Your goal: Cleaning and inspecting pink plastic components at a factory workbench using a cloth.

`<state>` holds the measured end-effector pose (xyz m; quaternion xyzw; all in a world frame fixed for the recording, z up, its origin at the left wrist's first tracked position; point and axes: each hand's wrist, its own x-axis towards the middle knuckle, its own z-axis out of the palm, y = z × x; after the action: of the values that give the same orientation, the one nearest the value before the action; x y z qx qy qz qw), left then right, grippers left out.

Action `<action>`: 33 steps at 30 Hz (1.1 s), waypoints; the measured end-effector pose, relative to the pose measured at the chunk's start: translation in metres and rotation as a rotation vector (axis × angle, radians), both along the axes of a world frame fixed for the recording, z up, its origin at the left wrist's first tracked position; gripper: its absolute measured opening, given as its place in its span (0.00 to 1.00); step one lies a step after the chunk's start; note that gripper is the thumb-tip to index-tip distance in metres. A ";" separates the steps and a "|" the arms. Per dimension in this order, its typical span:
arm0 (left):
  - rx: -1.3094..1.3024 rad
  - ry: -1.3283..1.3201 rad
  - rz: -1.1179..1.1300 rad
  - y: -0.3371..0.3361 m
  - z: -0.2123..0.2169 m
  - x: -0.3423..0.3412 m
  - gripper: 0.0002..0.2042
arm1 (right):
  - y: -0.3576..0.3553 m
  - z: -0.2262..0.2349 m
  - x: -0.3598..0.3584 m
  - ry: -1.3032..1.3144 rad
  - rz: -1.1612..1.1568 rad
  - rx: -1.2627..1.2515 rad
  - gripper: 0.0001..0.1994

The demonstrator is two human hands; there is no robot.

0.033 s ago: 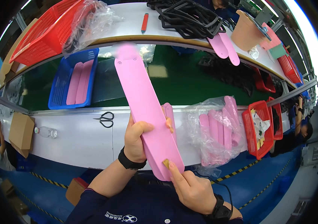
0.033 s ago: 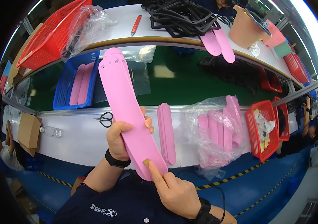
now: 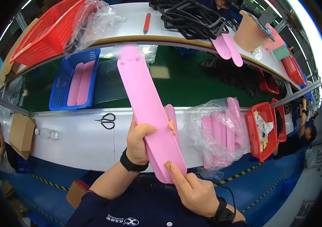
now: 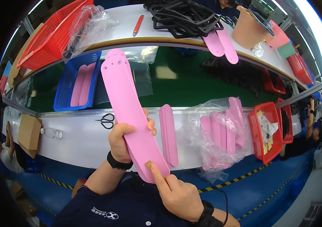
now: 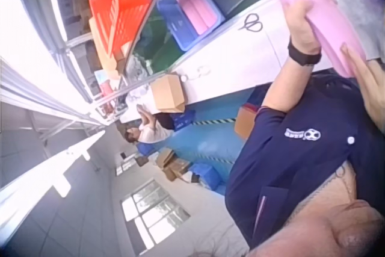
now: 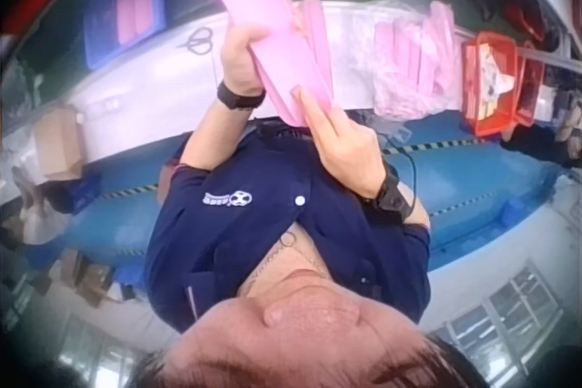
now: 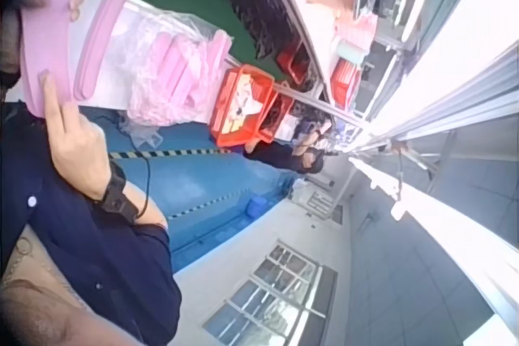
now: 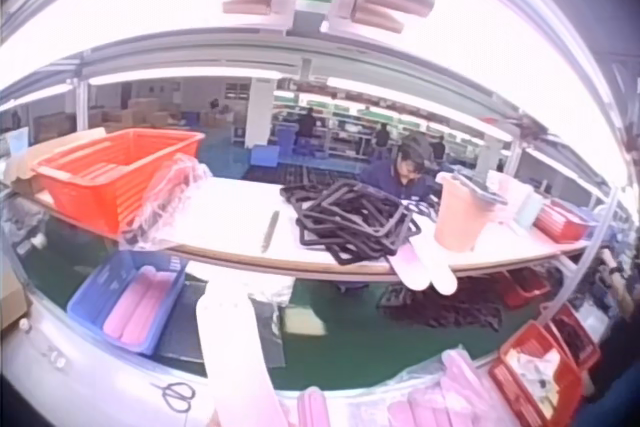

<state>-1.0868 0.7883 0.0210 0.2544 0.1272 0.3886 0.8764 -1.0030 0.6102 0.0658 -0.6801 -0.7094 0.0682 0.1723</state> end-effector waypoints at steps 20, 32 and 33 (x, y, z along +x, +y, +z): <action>-0.002 -0.003 0.028 0.000 0.005 -0.003 0.22 | -0.002 -0.001 -0.001 0.213 -0.054 0.027 0.26; 0.012 -0.003 0.002 -0.004 0.004 -0.003 0.20 | 0.012 -0.005 0.001 0.302 -0.212 0.182 0.24; 0.012 -0.015 -0.017 -0.002 0.003 -0.005 0.20 | 0.011 -0.007 0.006 0.384 -0.307 0.274 0.23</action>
<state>-1.0922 0.7858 0.0240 0.2575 0.1163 0.3840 0.8790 -0.9966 0.6211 0.0586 -0.7245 -0.5551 0.0723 0.4021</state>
